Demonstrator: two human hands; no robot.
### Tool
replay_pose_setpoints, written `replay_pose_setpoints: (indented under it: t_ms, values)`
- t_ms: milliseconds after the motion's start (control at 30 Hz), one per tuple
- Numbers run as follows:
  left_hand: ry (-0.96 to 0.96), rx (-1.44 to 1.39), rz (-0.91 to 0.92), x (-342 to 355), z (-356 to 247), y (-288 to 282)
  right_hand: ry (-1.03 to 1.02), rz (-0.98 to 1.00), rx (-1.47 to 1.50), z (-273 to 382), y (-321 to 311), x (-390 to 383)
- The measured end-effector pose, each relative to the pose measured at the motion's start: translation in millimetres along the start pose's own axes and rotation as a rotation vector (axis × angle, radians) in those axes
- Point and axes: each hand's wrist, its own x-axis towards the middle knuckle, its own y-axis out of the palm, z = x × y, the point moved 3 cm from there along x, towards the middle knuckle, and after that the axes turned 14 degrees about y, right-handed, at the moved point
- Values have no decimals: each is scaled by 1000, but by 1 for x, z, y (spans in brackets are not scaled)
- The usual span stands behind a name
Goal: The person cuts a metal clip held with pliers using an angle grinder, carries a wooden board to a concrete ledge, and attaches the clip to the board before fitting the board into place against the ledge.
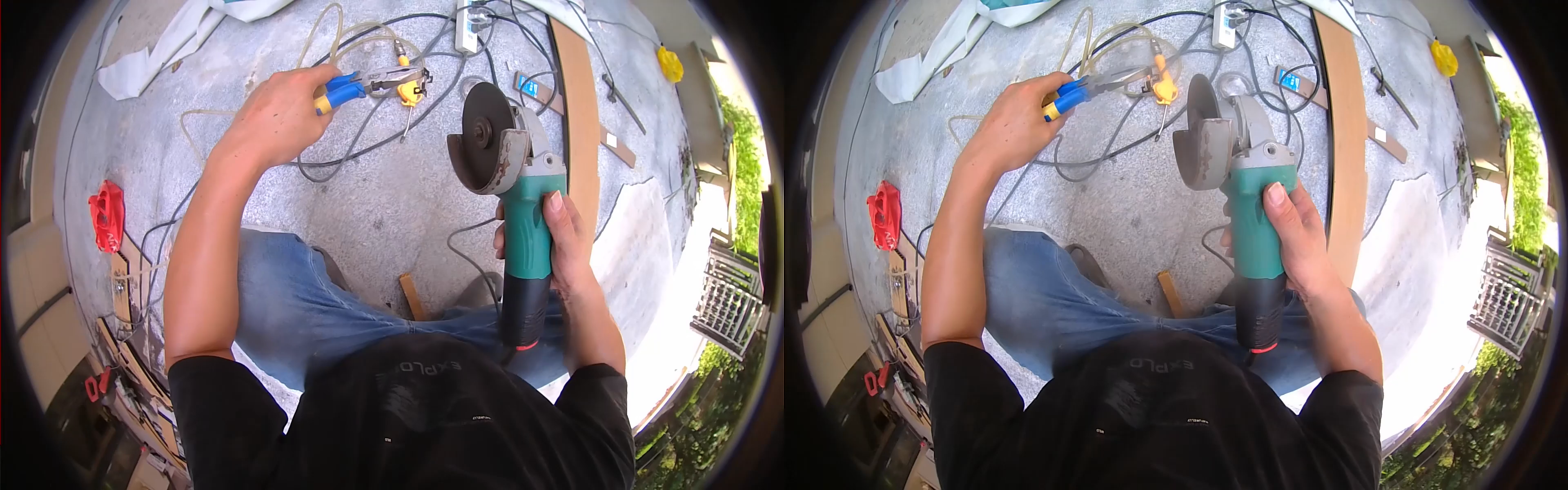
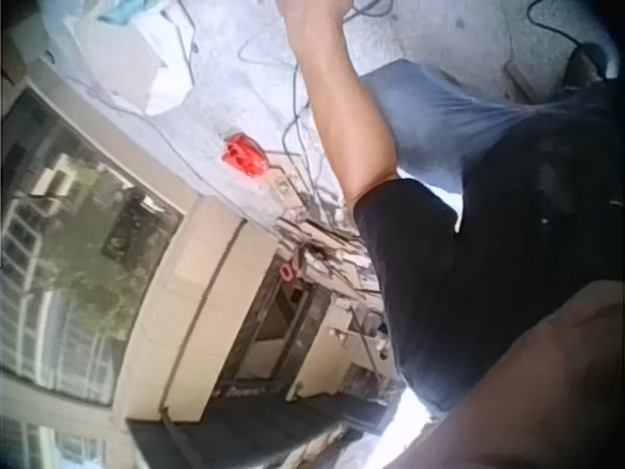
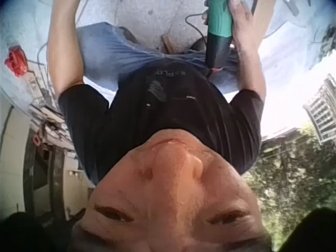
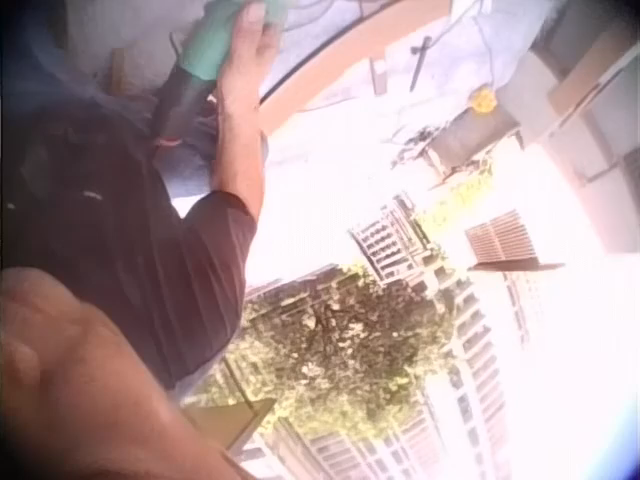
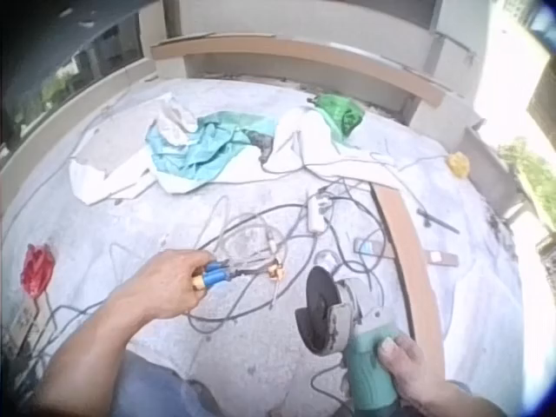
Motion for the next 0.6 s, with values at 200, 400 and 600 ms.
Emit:
replay_pose_setpoints:
  t_ms: [200,400,600]
  values:
    - [77,-114,-1,6,-11,12,20,-28,-32,0,-5,9]
    - [109,-96,36,6,-23,10,11,-37,-79,-7,-4,8]
    - [131,-62,24,3,-25,9,9,-43,-61,-8,8,4]
